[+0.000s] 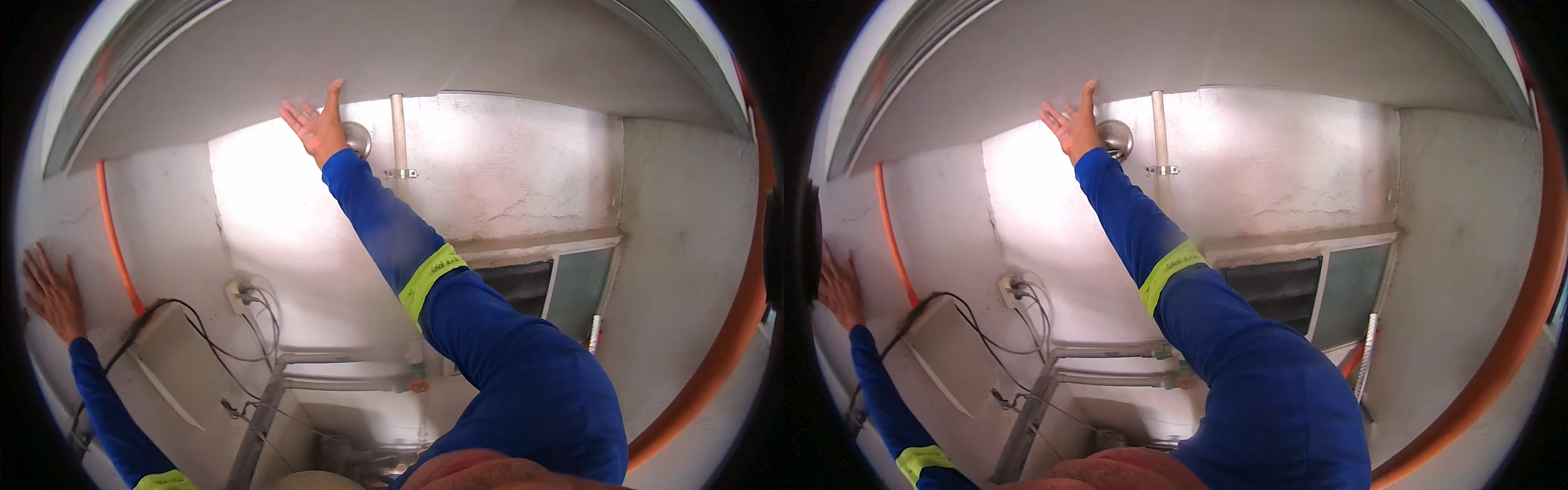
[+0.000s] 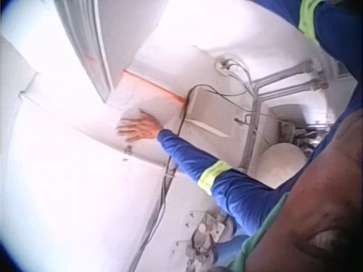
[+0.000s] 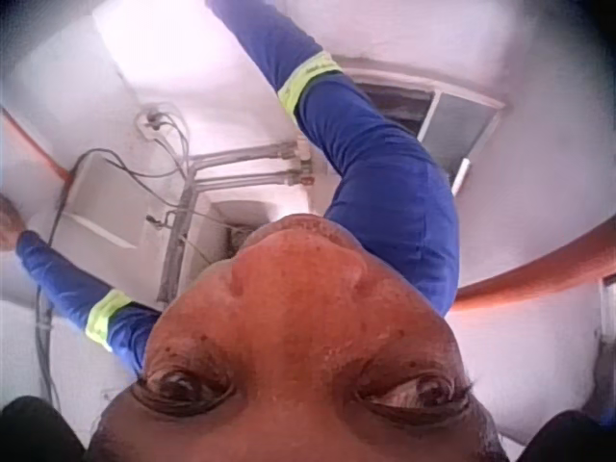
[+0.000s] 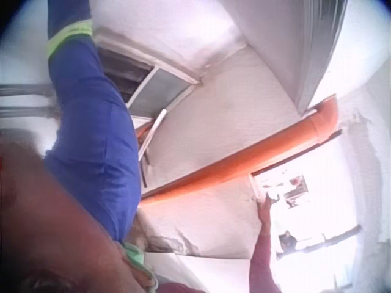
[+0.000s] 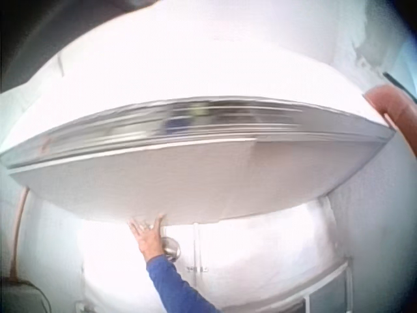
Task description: The person lifts and positions a large white ceiling panel into place, aligning it with existing panels and overhead fixtures. They repeatedly adjust the panel's position and press it into the ceiling grid while another person works nearby.
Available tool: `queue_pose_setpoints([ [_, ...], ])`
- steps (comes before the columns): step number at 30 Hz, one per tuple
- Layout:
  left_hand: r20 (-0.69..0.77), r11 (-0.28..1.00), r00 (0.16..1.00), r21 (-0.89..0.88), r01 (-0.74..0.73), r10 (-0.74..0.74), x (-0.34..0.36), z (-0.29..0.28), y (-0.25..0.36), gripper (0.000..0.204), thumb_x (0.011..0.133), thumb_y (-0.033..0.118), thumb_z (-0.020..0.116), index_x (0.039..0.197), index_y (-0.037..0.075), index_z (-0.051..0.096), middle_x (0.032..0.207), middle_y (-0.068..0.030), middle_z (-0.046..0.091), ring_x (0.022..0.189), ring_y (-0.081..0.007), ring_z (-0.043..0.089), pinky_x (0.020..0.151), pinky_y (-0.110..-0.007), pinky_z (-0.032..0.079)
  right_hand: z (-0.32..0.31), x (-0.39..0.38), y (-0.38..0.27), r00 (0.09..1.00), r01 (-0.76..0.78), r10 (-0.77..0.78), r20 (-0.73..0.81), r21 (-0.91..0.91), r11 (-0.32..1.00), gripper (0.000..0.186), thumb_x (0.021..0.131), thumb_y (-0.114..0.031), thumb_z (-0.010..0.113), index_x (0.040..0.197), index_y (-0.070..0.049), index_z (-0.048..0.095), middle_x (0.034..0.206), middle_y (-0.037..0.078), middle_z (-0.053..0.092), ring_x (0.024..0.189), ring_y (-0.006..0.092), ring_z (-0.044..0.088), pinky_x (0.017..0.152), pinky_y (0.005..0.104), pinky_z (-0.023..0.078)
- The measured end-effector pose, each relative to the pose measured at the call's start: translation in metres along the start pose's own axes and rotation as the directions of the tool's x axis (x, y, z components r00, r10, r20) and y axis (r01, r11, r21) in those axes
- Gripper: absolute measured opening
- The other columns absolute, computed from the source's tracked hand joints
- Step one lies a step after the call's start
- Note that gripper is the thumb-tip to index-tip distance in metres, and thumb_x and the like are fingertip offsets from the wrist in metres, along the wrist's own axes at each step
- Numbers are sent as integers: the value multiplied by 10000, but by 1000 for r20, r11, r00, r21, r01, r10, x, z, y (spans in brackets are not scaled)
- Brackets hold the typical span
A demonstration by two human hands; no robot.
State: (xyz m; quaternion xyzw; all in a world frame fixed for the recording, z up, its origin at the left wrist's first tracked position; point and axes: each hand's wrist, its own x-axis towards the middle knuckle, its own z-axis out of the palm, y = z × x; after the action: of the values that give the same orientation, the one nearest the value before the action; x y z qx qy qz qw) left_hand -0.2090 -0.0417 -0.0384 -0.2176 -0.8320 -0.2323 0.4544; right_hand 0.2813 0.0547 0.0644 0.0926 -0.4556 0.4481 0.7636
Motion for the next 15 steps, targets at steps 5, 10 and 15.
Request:
queue_pose_setpoints([
  [5,96,999,995,32,-18,15,-18,-40,-10,818,1004,623,530,1668,270,209,1731,-11,212,1583,-187,218,1209,-523,210,0,4,-3,1000,-18,18,-3,24,1000,1231,796,-722,751,1644,-333,-51,1684,234,45,1393,514,444,1064,596,515],
  [10,160,999,986,-9,-44,44,-17,-45,-14,919,971,645,561,1680,244,135,1751,-39,109,1609,-236,98,1225,-550,175,-1,5,-2,1000,-17,18,-17,7,1000,1213,829,-730,705,1651,-264,-55,1690,219,40,1398,496,446,1067,573,535],
  [15,137,999,990,5,-47,46,-9,-16,-9,926,971,655,551,1681,241,124,1747,-47,126,1607,-236,108,1219,-564,172,-6,6,-1,1000,-9,9,-11,18,1000,1235,809,-736,721,1651,-260,-48,1689,227,36,1403,496,440,1062,589,530],
])
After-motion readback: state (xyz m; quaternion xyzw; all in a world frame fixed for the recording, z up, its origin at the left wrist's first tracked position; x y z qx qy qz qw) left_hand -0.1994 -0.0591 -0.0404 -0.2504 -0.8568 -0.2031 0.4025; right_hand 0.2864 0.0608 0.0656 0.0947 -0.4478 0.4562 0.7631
